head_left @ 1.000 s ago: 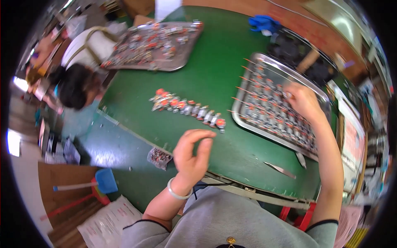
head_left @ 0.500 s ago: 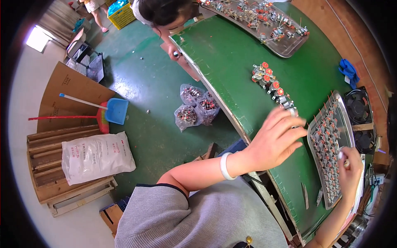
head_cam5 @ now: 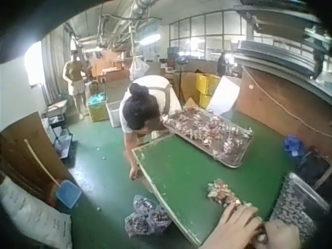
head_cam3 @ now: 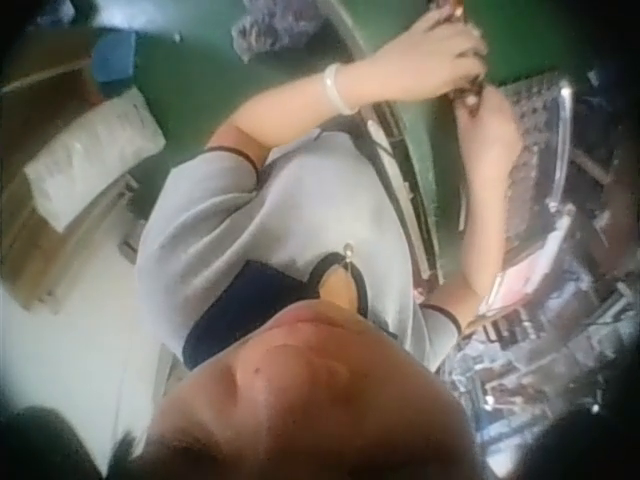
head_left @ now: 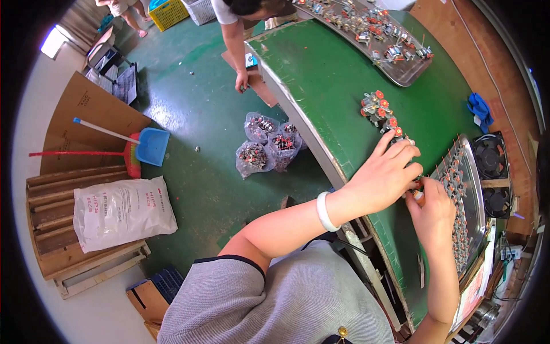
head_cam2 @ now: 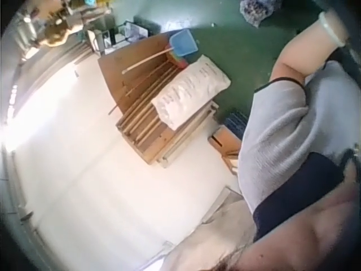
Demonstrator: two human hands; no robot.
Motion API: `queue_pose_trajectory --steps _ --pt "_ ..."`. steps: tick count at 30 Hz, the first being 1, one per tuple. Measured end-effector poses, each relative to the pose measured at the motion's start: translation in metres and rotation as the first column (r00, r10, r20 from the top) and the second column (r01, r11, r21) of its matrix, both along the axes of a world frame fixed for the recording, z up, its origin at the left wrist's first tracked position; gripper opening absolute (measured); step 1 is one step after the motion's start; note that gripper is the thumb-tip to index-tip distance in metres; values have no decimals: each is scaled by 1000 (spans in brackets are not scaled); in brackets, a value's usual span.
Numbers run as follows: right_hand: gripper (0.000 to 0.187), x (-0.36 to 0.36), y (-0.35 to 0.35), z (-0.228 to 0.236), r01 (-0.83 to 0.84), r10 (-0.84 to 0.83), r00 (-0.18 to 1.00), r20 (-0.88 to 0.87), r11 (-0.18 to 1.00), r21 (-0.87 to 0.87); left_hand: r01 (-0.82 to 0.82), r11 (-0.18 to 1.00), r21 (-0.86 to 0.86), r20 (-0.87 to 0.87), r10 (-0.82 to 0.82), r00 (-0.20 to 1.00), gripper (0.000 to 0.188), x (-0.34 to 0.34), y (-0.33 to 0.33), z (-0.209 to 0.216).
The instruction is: Assembling and soldering wires to small electronic motors at an industrial workbench.
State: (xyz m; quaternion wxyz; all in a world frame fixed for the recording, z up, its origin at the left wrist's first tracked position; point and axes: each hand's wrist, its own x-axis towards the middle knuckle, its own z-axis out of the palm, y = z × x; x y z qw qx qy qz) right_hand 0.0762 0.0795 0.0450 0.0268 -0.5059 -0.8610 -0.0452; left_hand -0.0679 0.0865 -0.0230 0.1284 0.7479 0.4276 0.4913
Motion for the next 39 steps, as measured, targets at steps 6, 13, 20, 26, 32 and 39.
queue_pose_trajectory --steps 6,13,20,26,32,39 --pt "30 4 9 -12 -36 39 998 -39 997 62 -50 998 25 29 49 998 14 0 1 -6" --pt "23 -2 11 -5 -123 129 988 -88 990 71 -93 996 19 125 90 988 13 4 2 -7" --pt "24 0 -10 15 -90 74 967 -245 994 -54 -79 997 -24 133 82 988 18 3 0 -4" --pt "18 15 -25 15 86 -532 429 -730 828 -554 211 955 209 473 -288 833 35 -11 -8 0" --pt "23 -8 -37 10 -275 -686 55 -726 688 -671 258 906 334 732 -422 535 26 -4 -13 2" --pt "16 3 -34 17 186 -424 431 -797 905 -381 447 891 82 712 -366 600 28 -9 -18 6"
